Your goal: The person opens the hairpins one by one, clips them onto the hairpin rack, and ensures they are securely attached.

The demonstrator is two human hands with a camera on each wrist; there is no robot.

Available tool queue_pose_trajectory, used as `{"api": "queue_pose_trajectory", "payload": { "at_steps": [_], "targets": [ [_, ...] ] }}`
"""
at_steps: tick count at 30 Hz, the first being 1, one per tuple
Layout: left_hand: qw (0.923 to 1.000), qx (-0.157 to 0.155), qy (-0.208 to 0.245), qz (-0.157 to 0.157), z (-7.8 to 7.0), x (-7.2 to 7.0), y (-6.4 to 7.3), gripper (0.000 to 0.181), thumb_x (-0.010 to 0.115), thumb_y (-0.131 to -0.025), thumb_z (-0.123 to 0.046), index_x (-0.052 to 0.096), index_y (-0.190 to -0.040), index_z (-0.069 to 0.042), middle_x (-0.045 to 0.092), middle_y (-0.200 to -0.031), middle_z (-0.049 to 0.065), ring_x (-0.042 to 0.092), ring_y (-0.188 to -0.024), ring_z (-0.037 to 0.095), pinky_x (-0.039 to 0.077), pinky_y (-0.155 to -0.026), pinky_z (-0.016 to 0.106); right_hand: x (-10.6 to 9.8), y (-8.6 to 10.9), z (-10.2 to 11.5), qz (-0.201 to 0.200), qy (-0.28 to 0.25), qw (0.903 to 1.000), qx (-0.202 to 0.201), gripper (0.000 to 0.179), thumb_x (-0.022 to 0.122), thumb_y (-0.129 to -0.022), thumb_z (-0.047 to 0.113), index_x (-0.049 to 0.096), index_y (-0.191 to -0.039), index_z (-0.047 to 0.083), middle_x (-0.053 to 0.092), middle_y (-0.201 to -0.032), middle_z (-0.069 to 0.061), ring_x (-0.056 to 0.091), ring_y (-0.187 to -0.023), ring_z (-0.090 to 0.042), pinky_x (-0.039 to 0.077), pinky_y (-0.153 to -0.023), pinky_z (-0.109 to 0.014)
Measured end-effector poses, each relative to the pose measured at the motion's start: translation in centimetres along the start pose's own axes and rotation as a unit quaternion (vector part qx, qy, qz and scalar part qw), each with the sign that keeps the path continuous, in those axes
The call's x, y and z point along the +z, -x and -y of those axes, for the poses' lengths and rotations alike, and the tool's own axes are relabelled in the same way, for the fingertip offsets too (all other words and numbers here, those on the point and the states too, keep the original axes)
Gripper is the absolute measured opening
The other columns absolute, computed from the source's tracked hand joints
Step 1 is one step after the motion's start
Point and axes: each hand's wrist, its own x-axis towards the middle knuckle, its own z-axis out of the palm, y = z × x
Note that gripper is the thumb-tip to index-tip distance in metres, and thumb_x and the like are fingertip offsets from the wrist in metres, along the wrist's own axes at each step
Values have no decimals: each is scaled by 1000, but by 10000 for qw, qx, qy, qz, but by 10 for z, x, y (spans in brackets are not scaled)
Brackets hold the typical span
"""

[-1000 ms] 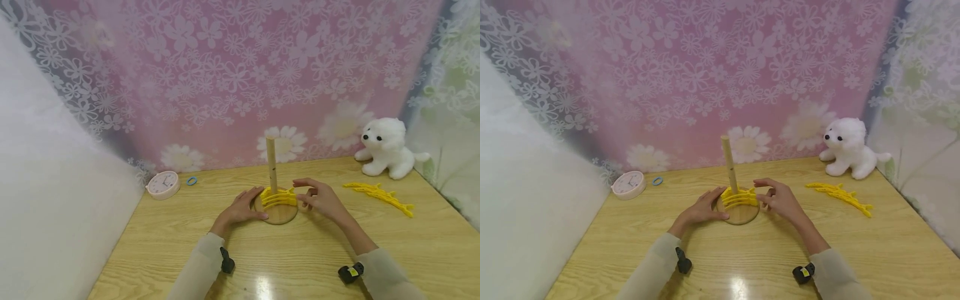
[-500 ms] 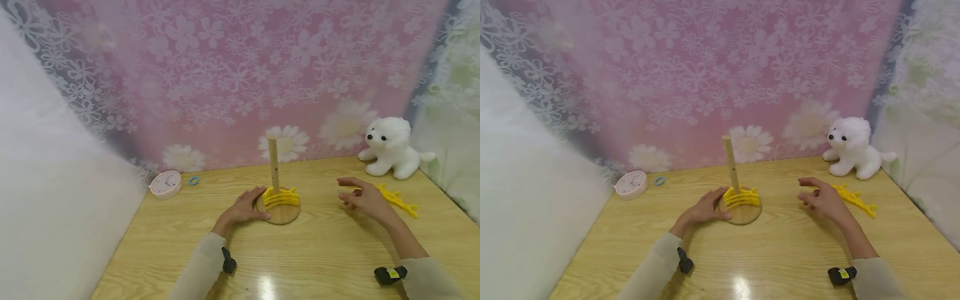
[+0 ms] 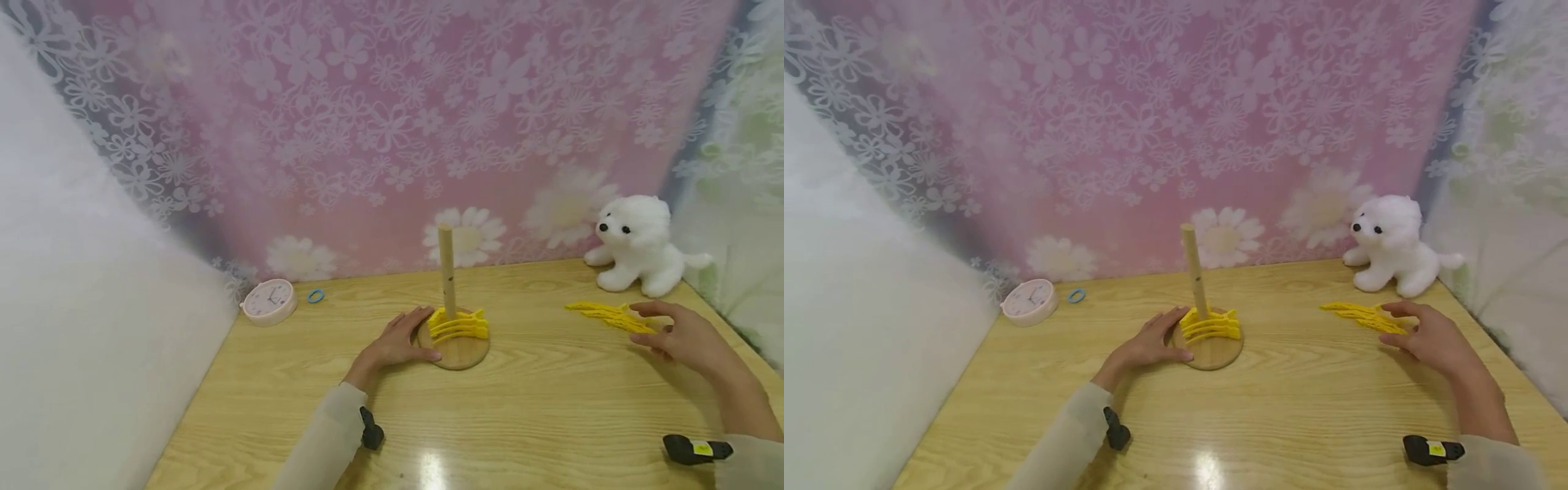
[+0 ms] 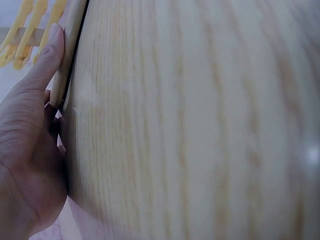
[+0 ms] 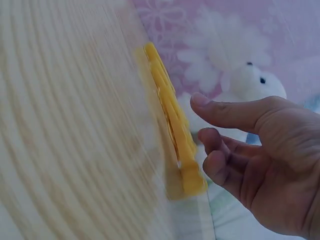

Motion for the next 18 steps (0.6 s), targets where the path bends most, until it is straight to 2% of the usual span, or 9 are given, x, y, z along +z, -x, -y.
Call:
{"api": "queue_pose_trajectory", "payload": {
  "at_steps": [1,3,6,8,10,14,16,18],
  "targets": [
    [10000,-25,16,-11,0,1,0,101,79,-88,-56,23,-168,-29,17,-174,1,7,-161,25,6,-129,53,-2,1,-5,77,-2,10000,6,67,74,-100,24,43,-148,-11,47,-135,-42,51,-51,-16,46,-47,-31],
    [10000,-59,49,-37,1,2,0,101,79,-88,-57,23,-168,-30,17,-174,0,5,-161,26,8,-129,55,-5,2,-14,169,137,9998,45,71,77,-97,24,43,-146,-13,44,-135,-45,51,-50,-18,46,-47,-32],
    [9999,-101,121,-40,2,2,2,100,79,-88,-58,23,-167,-33,15,-175,-1,3,-161,26,8,-129,56,-11,3,-24,301,499,9981,183,77,82,-92,26,42,-140,-18,43,-129,-51,61,-74,-40,54,-65,-48],
    [9998,-123,151,-28,2,2,2,100,79,-87,-58,23,-167,-34,14,-175,-1,2,-162,27,7,-129,56,-14,4,-30,332,707,9965,282,79,85,-89,26,41,-135,-22,44,-126,-52,58,-94,-54,52,-79,-58],
    [9998,-120,129,-27,2,2,2,100,78,-88,-58,23,-167,-34,14,-175,-1,2,-162,27,7,-129,55,-17,6,-36,361,758,9959,351,79,86,-88,25,41,-129,-25,44,-123,-52,48,-108,-63,45,-87,-68],
    [10000,-45,76,-33,2,2,1,101,78,-88,-58,23,-167,-31,16,-175,0,5,-162,26,6,-129,54,-19,11,-42,361,751,9955,459,73,87,-87,27,46,-123,-22,47,-120,-49,50,-106,-60,44,-85,-66],
    [10000,-3,93,-36,2,2,1,102,79,-87,-58,23,-168,-29,16,-174,1,5,-161,27,6,-129,54,-19,12,-43,350,809,9952,434,67,86,-87,30,52,-120,-18,53,-115,-43,55,-98,-52,48,-79,-56],
    [9999,43,101,-50,3,1,1,103,78,-87,-60,24,-168,-28,17,-174,2,7,-161,27,6,-129,54,-18,13,-44,329,840,9950,428,62,86,-87,30,57,-117,-15,58,-111,-36,56,-88,-39,48,-72,-42]
  ]
}}
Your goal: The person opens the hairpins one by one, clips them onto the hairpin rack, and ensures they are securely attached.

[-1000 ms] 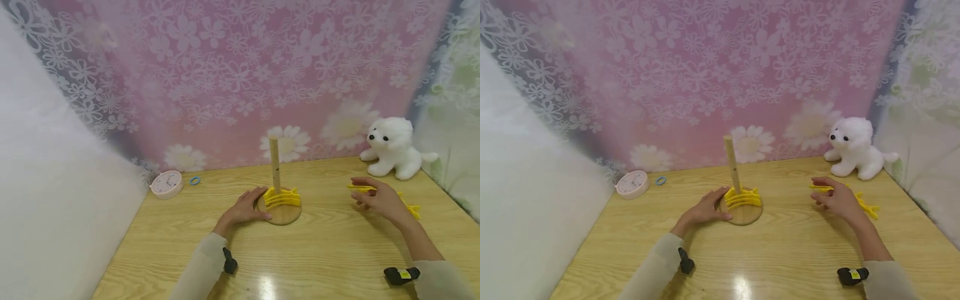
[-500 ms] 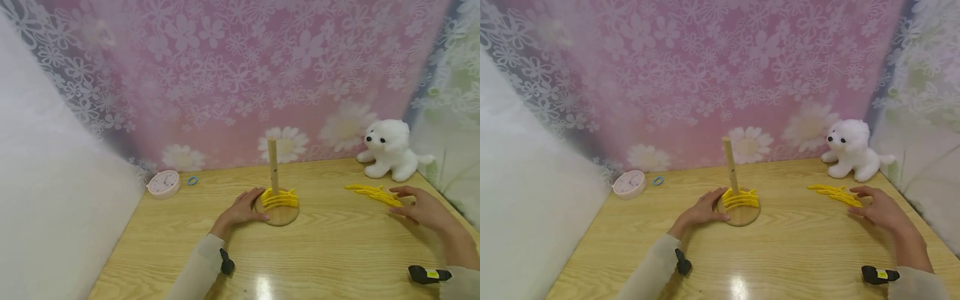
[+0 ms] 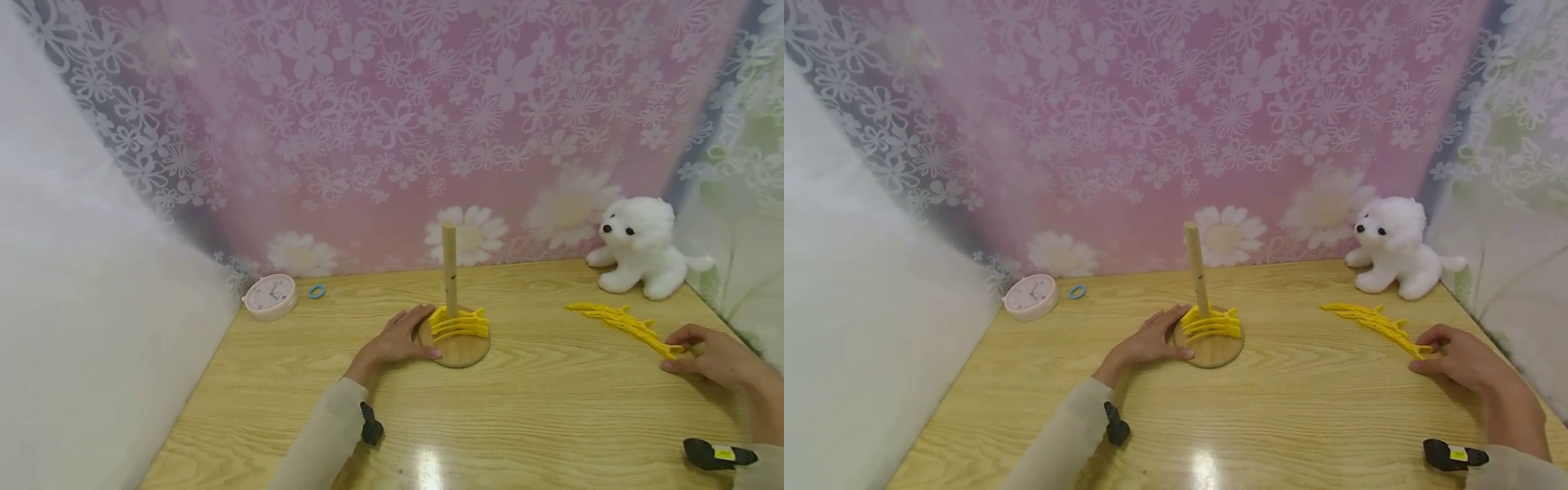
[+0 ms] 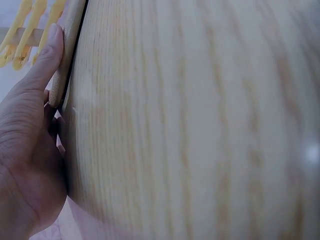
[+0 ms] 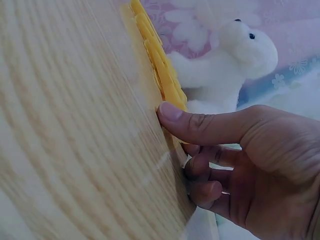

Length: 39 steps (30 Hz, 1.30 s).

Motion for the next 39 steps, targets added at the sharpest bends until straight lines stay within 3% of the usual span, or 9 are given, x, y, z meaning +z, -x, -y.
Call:
{"api": "queue_pose_trajectory", "payload": {
  "at_steps": [4,9,12,15,19,23,28,32,39],
  "targets": [
    [10000,44,22,25,2,-1,-1,105,76,-85,-67,23,-168,-30,16,-174,2,5,-161,28,5,-129,54,1,1,-2,8,-150,9999,51,58,85,-89,30,59,-117,-13,61,-110,-31,48,-76,-18,41,-59,-27],
    [9999,-7,160,51,3,-1,0,105,77,-84,-67,23,-167,-32,14,-175,2,1,-162,30,5,-128,58,2,3,-4,58,-961,9951,241,56,73,-100,23,46,-128,-17,52,-116,-35,57,-67,-18,53,-57,-31],
    [9999,2,130,42,9,2,-5,105,78,-83,-67,23,-167,-34,15,-175,0,1,-162,27,5,-128,57,4,6,-4,-67,-1469,9886,318,50,64,-105,19,41,-134,-15,55,-111,-27,59,-63,-22,55,-55,-36],
    [10000,-9,58,43,16,7,-11,104,78,-83,-65,23,-167,-36,15,-174,-4,2,-162,22,5,-129,53,7,11,-3,-373,-1764,9833,244,27,60,-108,21,57,-133,12,63,-93,-16,59,-60,-23,53,-51,-36],
    [10000,-22,61,73,13,5,-10,102,80,-85,-59,23,-167,-35,15,-174,-3,2,-162,22,4,-129,52,9,14,-3,-752,-2166,9733,-59,20,61,-108,23,64,-124,35,66,-82,0,60,-60,-21,54,-52,-33],
    [9999,-23,40,102,1,0,-4,100,79,-88,-55,24,-167,-30,15,-175,1,3,-162,25,4,-129,53,8,13,0,-612,-2533,9640,-535,28,57,-109,17,63,-135,24,68,-88,-2,64,-66,-23,58,-57,-34],
    [10000,-33,59,63,-2,0,-2,102,79,-87,-58,24,-167,-28,16,-174,3,3,-162,27,5,-129,54,5,9,16,-340,-2784,9536,-1099,32,49,-111,9,60,-141,13,61,-83,-8,58,-63,-25,53,-52,-39],
    [9999,53,83,55,-3,0,-3,103,79,-87,-58,24,-168,-26,17,-174,4,5,-162,27,5,-129,53,7,6,30,-638,-2960,9439,-1317,31,50,-110,6,62,-137,14,57,-75,-4,51,-56,-24,44,-46,-40],
    [9999,-109,-68,36,-1,-1,-3,101,79,-87,-57,24,-167,-30,17,-174,1,5,-162,25,6,-129,53,22,-10,60,-1031,-3402,9208,-1605,35,50,-109,4,55,-143,-4,60,-76,-4,49,-50,-23,44,-41,-39]
  ]
}}
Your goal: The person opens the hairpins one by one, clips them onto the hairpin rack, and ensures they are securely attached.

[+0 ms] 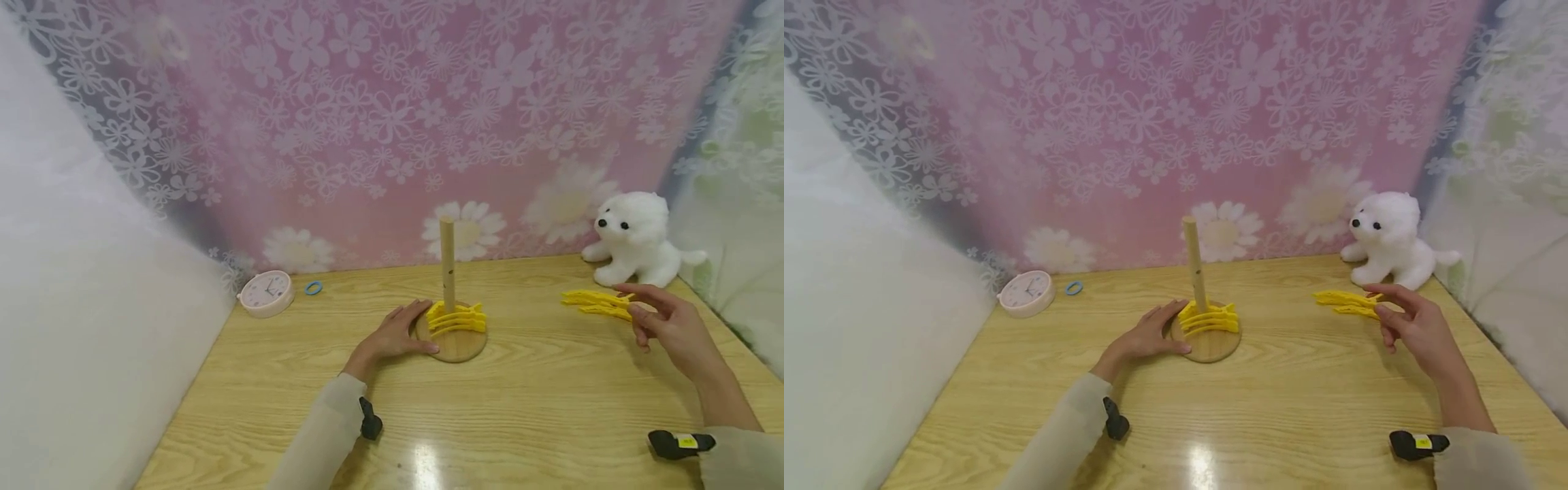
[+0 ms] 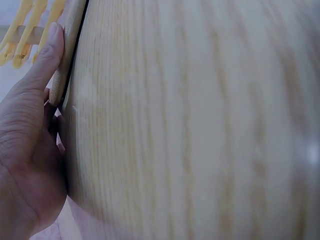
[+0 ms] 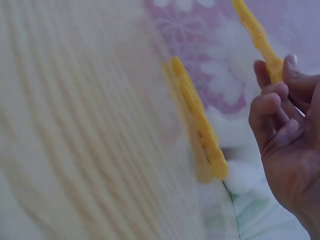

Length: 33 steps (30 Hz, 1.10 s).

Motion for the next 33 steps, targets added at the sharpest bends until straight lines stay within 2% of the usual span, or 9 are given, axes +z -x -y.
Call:
{"api": "queue_pose_trajectory", "payload": {
  "at_steps": [4,9,14,16,20,21,23,29,33],
  "targets": [
    [10000,23,-22,34,1,1,0,101,78,-87,-59,23,-167,-30,16,-174,2,6,-162,26,6,-129,54,19,-7,4,-125,-138,9998,76,34,51,-110,8,58,-142,-1,58,-76,-3,47,-46,-23,42,-38,-39],
    [10000,-12,-13,65,3,1,0,103,78,-86,-62,23,-168,-31,15,-175,1,4,-162,27,7,-129,55,41,-17,10,-283,-446,9985,-117,28,52,-109,9,64,-134,0,53,-66,-5,42,-40,-23,36,-32,-40],
    [10000,-52,53,4,4,2,0,103,78,-86,-62,23,-167,-32,16,-175,0,3,-161,28,7,-129,55,64,-27,19,-459,149,9984,-298,28,51,-110,11,63,-130,-5,54,-63,0,41,-35,-21,37,-31,-37],
    [10000,-21,70,-25,5,3,0,103,78,-85,-63,24,-167,-31,17,-174,-1,4,-161,28,6,-129,55,72,-30,22,-573,185,9975,-357,31,48,-112,15,64,-128,-6,62,-67,4,40,-33,-20,37,-31,-36],
    [9999,40,151,2,2,2,0,103,78,-86,-63,24,-167,-29,17,-174,1,4,-161,30,5,-128,57,89,-36,24,-1000,-857,9910,-235,33,50,-111,19,67,-118,-8,73,-73,-3,39,-33,-19,33,-30,-36],
    [9999,45,166,9,2,1,1,103,78,-86,-62,24,-167,-29,17,-174,2,4,-161,31,5,-128,58,93,-38,24,-1081,-1042,9885,-192,32,52,-110,19,67,-115,-9,75,-77,-4,39,-35,-19,33,-30,-35],
    [9998,14,178,19,1,1,1,103,79,-86,-60,24,-167,-29,16,-175,3,3,-161,31,6,-128,59,99,-41,24,-1122,-1334,9847,-36,30,57,-108,16,64,-111,-13,72,-75,-9,42,-37,-18,35,-31,-35],
    [10000,10,76,16,2,0,-1,101,80,-87,-57,24,-167,-31,16,-174,0,5,-162,26,6,-129,54,108,-45,22,-1027,-608,9926,219,28,58,-107,16,62,-111,-12,71,-79,-8,54,-47,-18,52,-39,-35],
    [9999,71,50,50,2,0,-1,101,80,-88,-56,24,-167,-29,17,-174,0,6,-162,24,4,-130,51,108,-45,20,-1046,-705,9919,127,25,58,-108,19,64,-115,-4,73,-89,-3,63,-59,-16,58,-50,-30]
  ]
}}
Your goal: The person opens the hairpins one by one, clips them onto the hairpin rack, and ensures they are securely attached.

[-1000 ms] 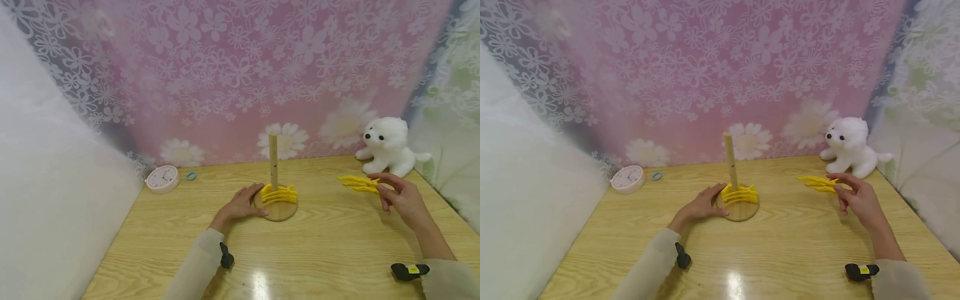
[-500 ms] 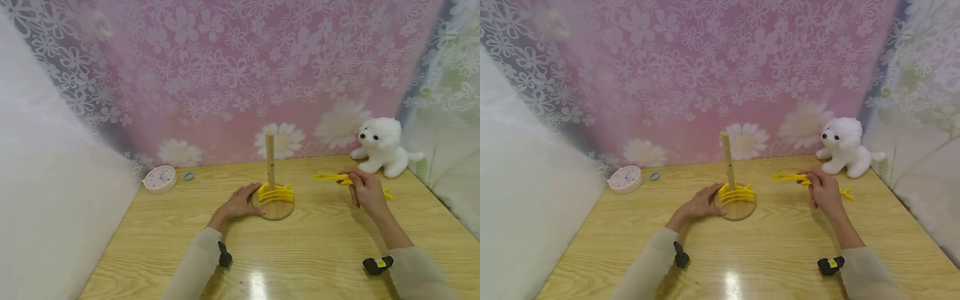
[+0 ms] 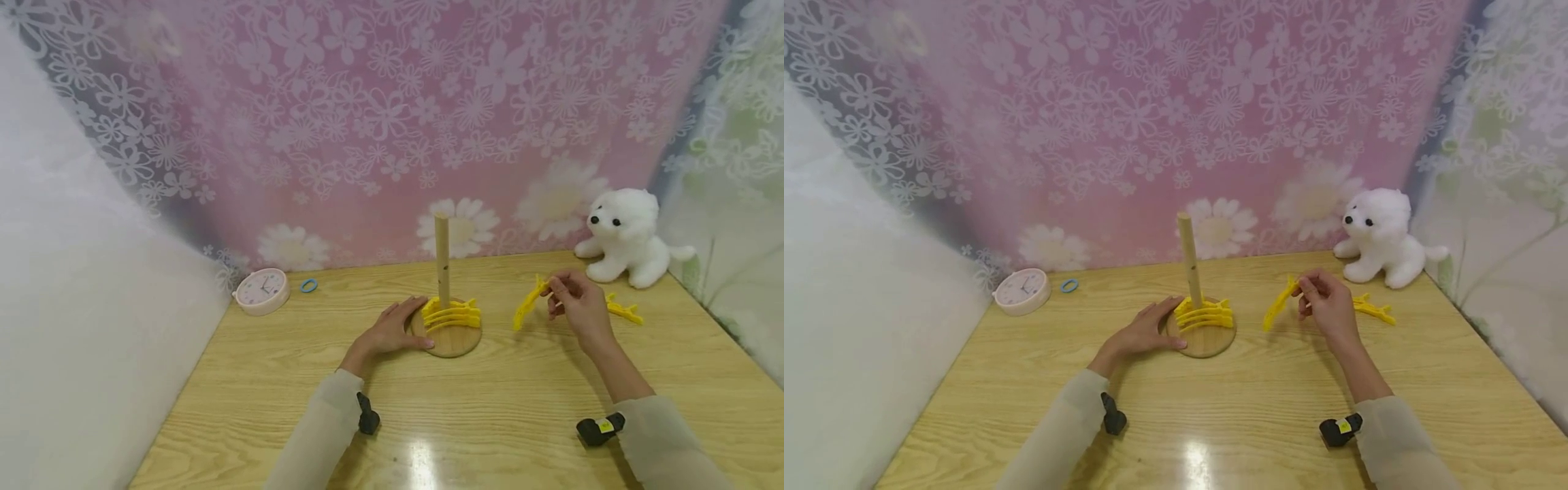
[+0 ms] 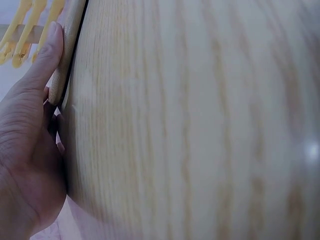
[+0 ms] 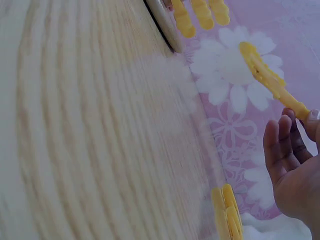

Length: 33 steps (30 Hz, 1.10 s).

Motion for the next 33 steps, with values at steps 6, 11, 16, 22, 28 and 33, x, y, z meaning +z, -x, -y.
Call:
{"api": "queue_pose_trajectory", "payload": {
  "at_steps": [6,11,16,22,28,33],
  "targets": [
    [10000,-13,8,-11,-2,-1,1,101,79,-88,-55,24,-167,-29,17,-174,0,6,-162,23,5,-130,51,-1,0,-1,107,-707,9974,-78,30,59,-106,17,58,-119,-10,77,-98,2,71,-66,-17,62,-59,-30],
    [10000,-70,53,-22,-1,0,3,101,80,-87,-57,24,-167,-31,16,-174,-1,3,-162,26,6,-129,55,4,3,2,194,-946,9950,271,29,70,-101,13,62,-111,-13,78,-96,-3,74,-72,-17,64,-69,-34],
    [10000,-22,78,-3,-2,0,3,102,79,-87,-58,24,-167,-29,16,-174,2,4,-161,29,6,-128,57,6,6,5,419,-1277,9897,495,22,73,-97,6,58,-109,-7,75,-90,-8,76,-75,-22,64,-76,-41],
    [10000,-1,49,-11,-4,0,3,100,79,-88,-55,24,-167,-27,17,-174,3,5,-162,28,6,-129,56,3,4,12,1064,-854,9895,474,43,71,-100,8,55,-139,1,73,-100,-8,78,-86,-21,63,-83,-33],
    [10000,38,-8,-30,-3,0,2,99,79,-89,-54,25,-167,-26,19,-174,1,8,-161,25,5,-129,53,3,2,19,1217,-546,9903,399,34,73,-98,6,62,-129,-1,74,-109,-9,77,-95,-16,62,-85,-29],
    [10000,68,-41,-28,-3,0,1,100,79,-89,-54,25,-167,-25,19,-174,1,9,-161,23,5,-129,52,4,3,25,1097,-760,9904,346,32,75,-96,4,65,-125,-2,76,-106,-9,78,-90,-18,62,-82,-30]
  ]
}}
